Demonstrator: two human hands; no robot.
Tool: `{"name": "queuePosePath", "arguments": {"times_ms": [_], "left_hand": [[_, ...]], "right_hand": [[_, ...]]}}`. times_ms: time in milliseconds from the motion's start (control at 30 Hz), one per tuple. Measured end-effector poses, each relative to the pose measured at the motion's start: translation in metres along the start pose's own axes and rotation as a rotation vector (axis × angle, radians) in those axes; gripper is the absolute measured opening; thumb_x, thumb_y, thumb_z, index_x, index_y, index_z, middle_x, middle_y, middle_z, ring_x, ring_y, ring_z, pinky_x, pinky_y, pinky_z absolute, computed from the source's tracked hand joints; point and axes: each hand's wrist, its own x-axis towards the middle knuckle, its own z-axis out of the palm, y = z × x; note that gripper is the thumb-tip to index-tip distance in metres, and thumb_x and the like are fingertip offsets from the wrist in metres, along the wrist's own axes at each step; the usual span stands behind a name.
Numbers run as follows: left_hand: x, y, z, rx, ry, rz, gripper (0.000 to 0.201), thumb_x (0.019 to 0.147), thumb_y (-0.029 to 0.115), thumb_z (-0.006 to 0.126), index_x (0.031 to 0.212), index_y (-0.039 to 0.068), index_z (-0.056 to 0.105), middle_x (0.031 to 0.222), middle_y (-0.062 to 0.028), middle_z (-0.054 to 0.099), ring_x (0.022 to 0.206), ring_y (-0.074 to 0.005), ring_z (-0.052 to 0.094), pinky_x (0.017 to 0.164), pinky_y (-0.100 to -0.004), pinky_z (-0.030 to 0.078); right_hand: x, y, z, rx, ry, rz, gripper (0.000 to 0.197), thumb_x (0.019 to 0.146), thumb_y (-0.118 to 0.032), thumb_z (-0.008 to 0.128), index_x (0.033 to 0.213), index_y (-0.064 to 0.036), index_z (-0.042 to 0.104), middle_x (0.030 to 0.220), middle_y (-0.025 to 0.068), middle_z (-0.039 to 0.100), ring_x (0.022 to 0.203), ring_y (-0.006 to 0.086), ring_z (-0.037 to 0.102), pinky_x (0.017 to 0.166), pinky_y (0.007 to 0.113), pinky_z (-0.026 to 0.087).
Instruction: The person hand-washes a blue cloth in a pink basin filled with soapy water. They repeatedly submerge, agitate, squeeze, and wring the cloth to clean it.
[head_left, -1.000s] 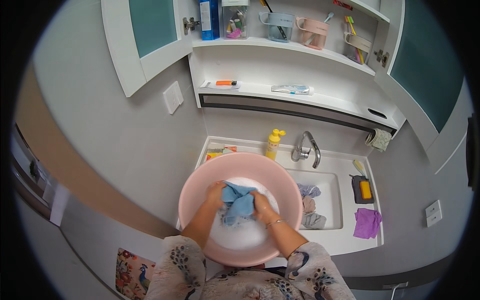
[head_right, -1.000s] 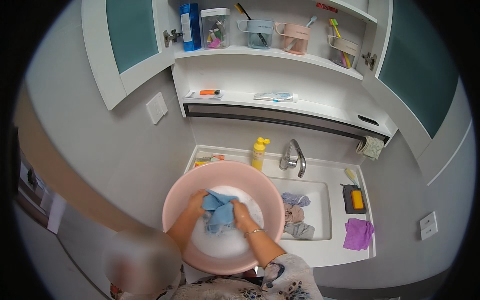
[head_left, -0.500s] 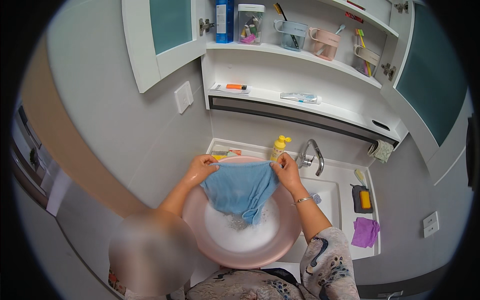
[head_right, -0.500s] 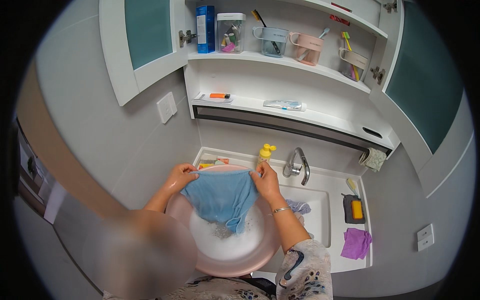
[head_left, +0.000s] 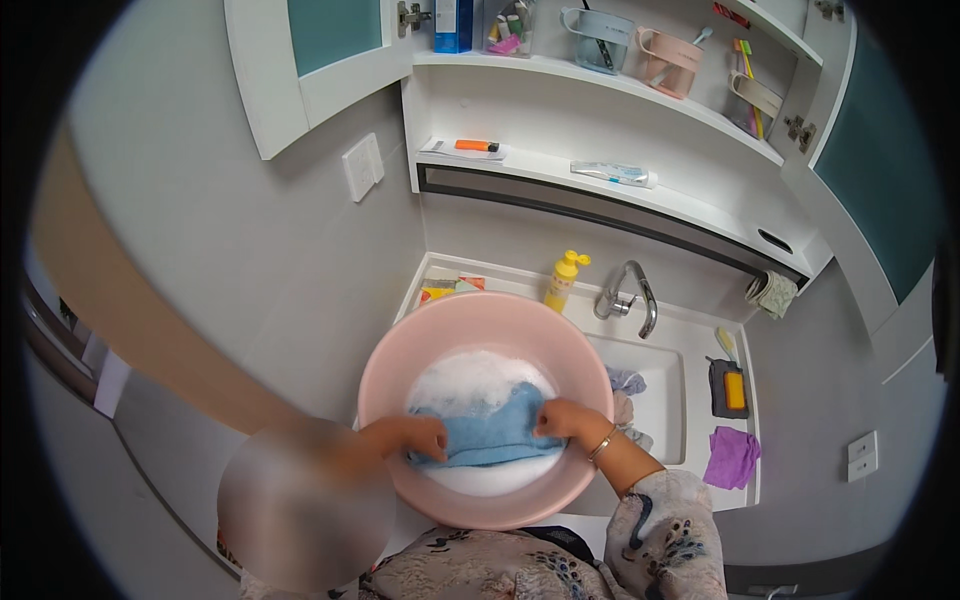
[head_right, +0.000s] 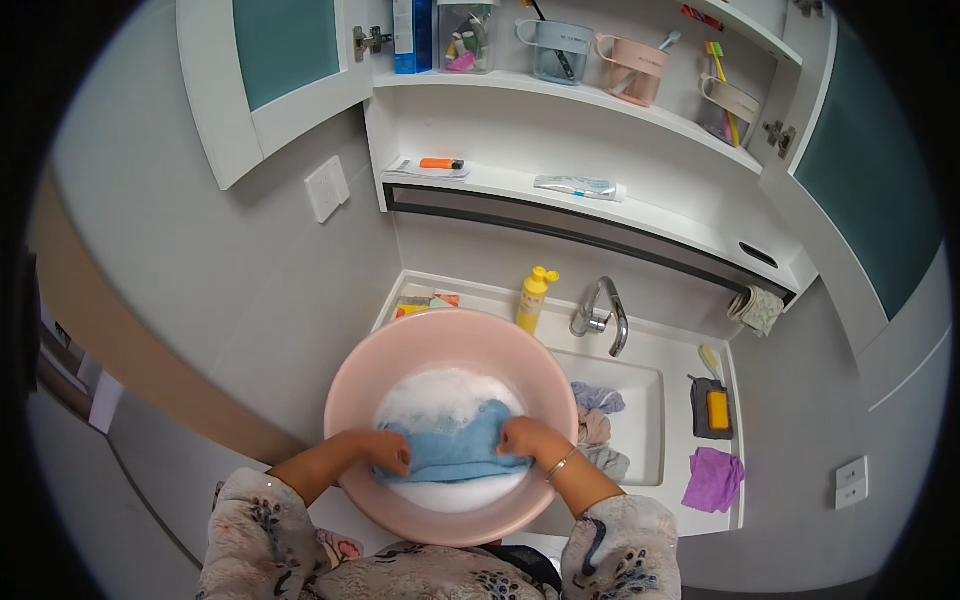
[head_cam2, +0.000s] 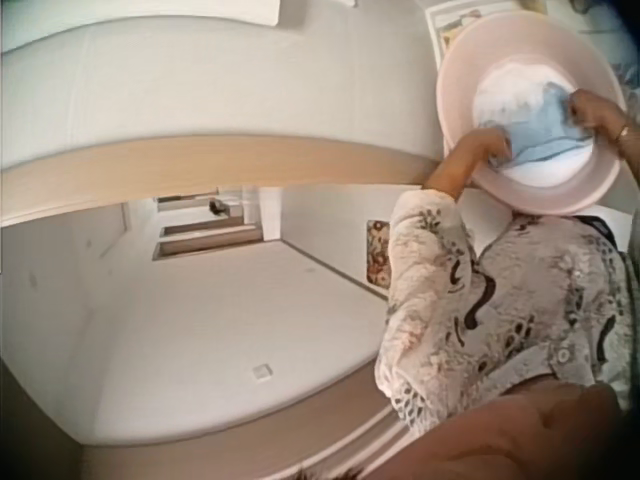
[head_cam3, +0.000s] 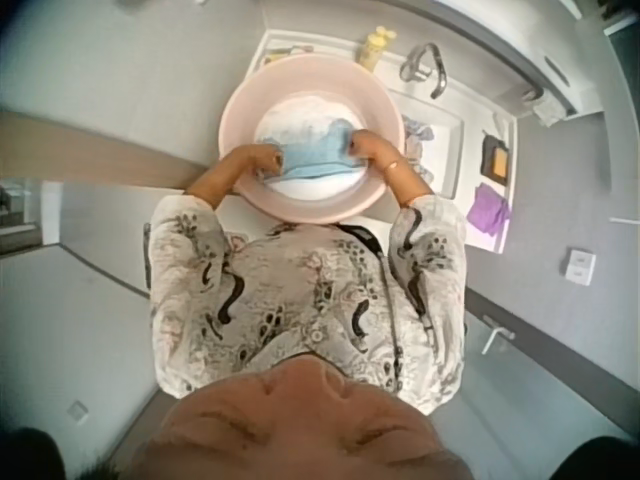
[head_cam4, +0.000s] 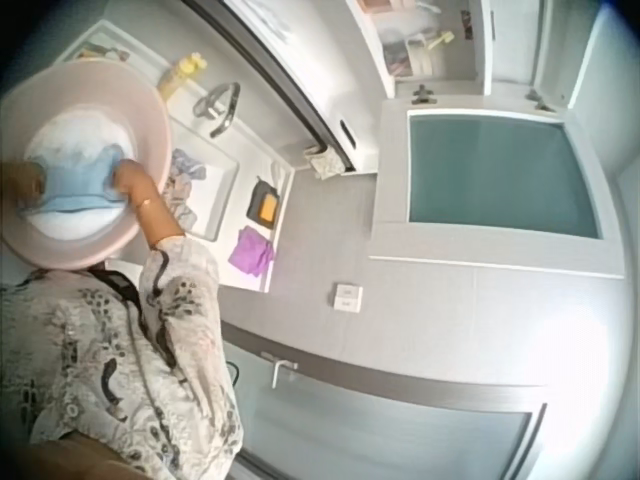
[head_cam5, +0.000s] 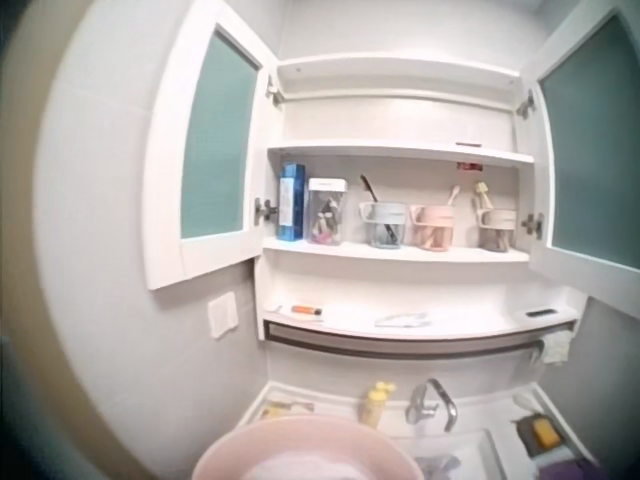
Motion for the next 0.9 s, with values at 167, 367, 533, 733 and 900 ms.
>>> {"name": "queuePosePath", "arguments": {"times_ms": [167,367,533,733,900], "left_hand": [[0.035,-0.020,-0.019,0.265,0.395,-0.510,0.038,0.070,0.032,0.065,0.094,0.003,0.065,0.094,-0.0179,0.063,0.088,-0.0313,0.060,0.079,-0.0412,0.046],[0.044,-0.018,-0.013,0.290,0.314,-0.487,0.034,0.073,0.026,0.062,0.097,0.002,0.064,0.100,-0.0183,0.062,0.092,-0.0314,0.060,0.081,-0.0420,0.046],[0.056,-0.036,0.002,0.353,0.307,-0.548,0.030,0.077,0.021,0.055,0.100,0.003,0.063,0.106,-0.0168,0.060,0.098,-0.0293,0.058,0.084,-0.0400,0.045],[0.021,0.005,-0.032,0.393,0.277,-0.516,0.028,0.080,0.012,0.045,0.102,0.003,0.062,0.108,-0.0159,0.060,0.097,-0.0312,0.058,0.082,-0.0429,0.045],[-0.016,0.025,-0.050,0.246,0.501,-0.447,0.024,0.080,0.017,0.048,0.096,0.003,0.058,0.097,-0.0182,0.061,0.090,-0.0350,0.059,0.079,-0.0444,0.046]], "right_hand": [[0.038,0.017,0.021,-0.212,0.302,0.283,0.024,0.078,-0.021,0.054,0.080,0.0005,0.065,0.086,0.0203,0.063,0.082,0.0336,0.061,0.074,0.042,0.048],[0.042,0.007,0.022,-0.212,0.118,0.472,0.027,0.081,-0.011,0.044,0.095,-0.0022,0.066,0.101,0.0181,0.062,0.092,0.0316,0.062,0.079,0.040,0.049],[0.052,0.013,0.039,-0.166,0.178,0.479,0.023,0.076,-0.008,0.048,0.087,-0.0017,0.067,0.095,0.0211,0.062,0.090,0.0323,0.061,0.076,0.041,0.049],[0.043,0.020,0.012,-0.188,0.103,0.311,0.022,0.073,-0.013,0.052,0.085,0.0001,0.066,0.090,0.0192,0.064,0.080,0.0325,0.063,0.072,0.040,0.049],[0.003,0.000,-0.030,0.545,0.141,0.388,0.019,0.074,-0.014,0.056,0.078,0.0024,0.064,0.070,0.0143,0.063,0.060,0.0210,0.061,0.057,0.031,0.049]]}}
